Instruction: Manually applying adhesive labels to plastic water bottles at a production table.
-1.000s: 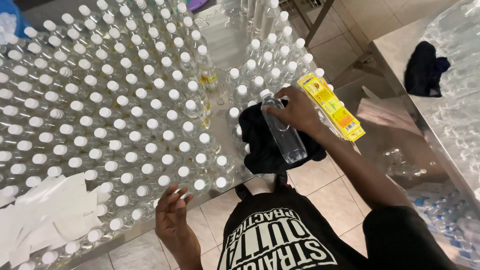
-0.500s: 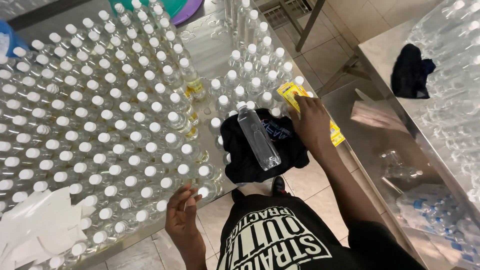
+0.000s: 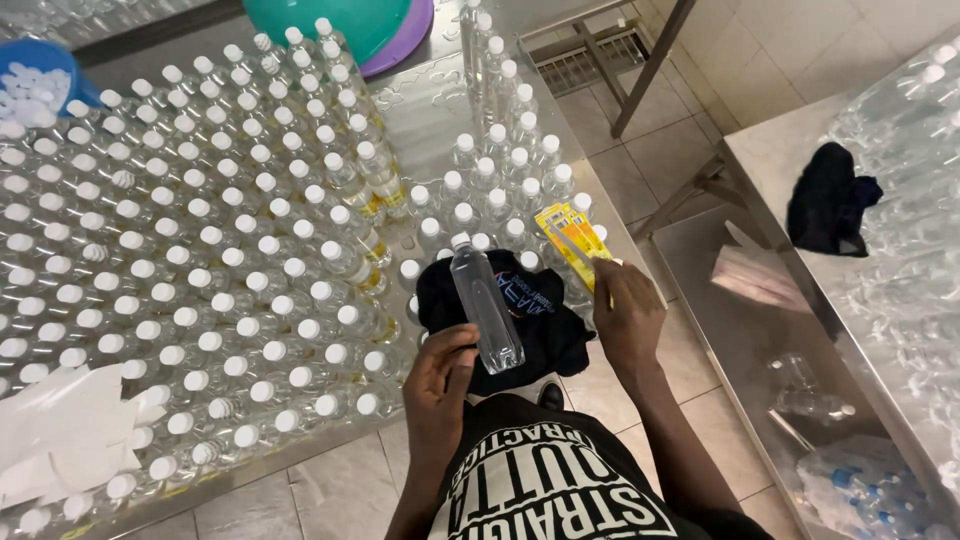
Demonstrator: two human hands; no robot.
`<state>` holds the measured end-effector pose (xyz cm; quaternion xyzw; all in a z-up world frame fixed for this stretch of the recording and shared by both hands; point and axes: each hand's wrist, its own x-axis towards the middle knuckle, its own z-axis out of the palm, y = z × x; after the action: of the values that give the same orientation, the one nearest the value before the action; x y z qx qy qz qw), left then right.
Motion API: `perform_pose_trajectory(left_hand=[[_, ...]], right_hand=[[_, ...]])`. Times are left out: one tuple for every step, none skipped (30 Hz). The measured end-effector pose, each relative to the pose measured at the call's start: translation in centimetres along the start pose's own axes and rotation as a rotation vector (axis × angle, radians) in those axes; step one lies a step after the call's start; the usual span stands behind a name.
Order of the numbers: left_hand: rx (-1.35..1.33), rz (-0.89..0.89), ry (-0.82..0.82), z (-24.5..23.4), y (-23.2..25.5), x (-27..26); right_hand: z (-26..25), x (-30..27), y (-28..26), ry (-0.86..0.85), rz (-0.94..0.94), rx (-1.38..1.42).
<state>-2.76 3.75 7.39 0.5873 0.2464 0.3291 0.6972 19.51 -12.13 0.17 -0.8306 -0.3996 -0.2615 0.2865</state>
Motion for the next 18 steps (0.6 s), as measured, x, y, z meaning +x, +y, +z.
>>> perform_pose_trajectory(left_hand=[[0.046,-0.015,-0.042,0.7,-0.3,0.5],[0.093,-0.034,-0.079,1.4,-0.5,0.7],[0.096,-0.036,-0.066,2.1,-1.1,1.5],[0.09,0.009,-0.098,2.7,-1.7,2.2],[0.085,0.053,-0.129,3.2,-2.3,2.9],[0.09,0.059,-0.114,3.7,-2.6,3.1],[0.026,0.05,-0.084,4.2,-2.9,3.4],[-0.036,0.04,-0.054,4.7,-3.2,3.5],[-0.031,0.045,-0.038,5.1,-2.8,3.6],[-0.064,0.055,0.004,5.3,-2.3,3.4],[-0.097,0.065,0.046,5.6,-1.9,3.3],[-0.086,0.063,0.055,5.7,-2.3,3.1],[-0.096,0.052,0.066,5.8,-2.6,3.0],[-0.11,0.042,0.07,6.0,-3.0,3.0],[-0.104,0.041,0.072,6.2,-3.0,2.8],[-0.101,0.031,0.058,6.5,-3.0,2.4],[-0.098,0.021,0.045,6.8,-3.0,2.1],[-0.098,0.013,0.039,6.8,-2.7,1.9]], right_hand=[[-0.7,0.1,-0.1,0.018,0.1,0.123],[-1.5,0.0,-0.3,0.029,0.201,0.25],[-2.9,0.8,-1.2,0.021,0.196,0.259],[-4.3,1.6,-2.2,-0.028,0.364,0.459],[-5.7,2.4,-3.2,-0.082,0.534,0.656],[-6.1,2.5,-3.6,-0.089,0.524,0.669],[-6.4,2.6,-3.9,-0.13,0.572,0.759],[-6.8,2.6,-4.3,-0.176,0.622,0.849],[-6.7,2.6,-4.1,-0.187,0.613,0.861],[-6.6,2.3,-4.2,-0.211,0.607,0.845],[-6.6,2.0,-4.2,-0.234,0.6,0.829],[-6.8,2.6,-4.9,-0.242,0.602,0.84],[-7.1,3.2,-5.5,-0.133,0.354,0.742],[-7.4,3.9,-6.1,-0.017,0.11,0.632],[-6.8,3.9,-6.3,-0.017,0.113,0.638],[-6.4,3.7,-6.3,0.002,0.036,0.633],[-6.0,3.5,-6.3,0.021,-0.042,0.627],[-5.9,3.4,-6.3,0.02,-0.034,0.622]])
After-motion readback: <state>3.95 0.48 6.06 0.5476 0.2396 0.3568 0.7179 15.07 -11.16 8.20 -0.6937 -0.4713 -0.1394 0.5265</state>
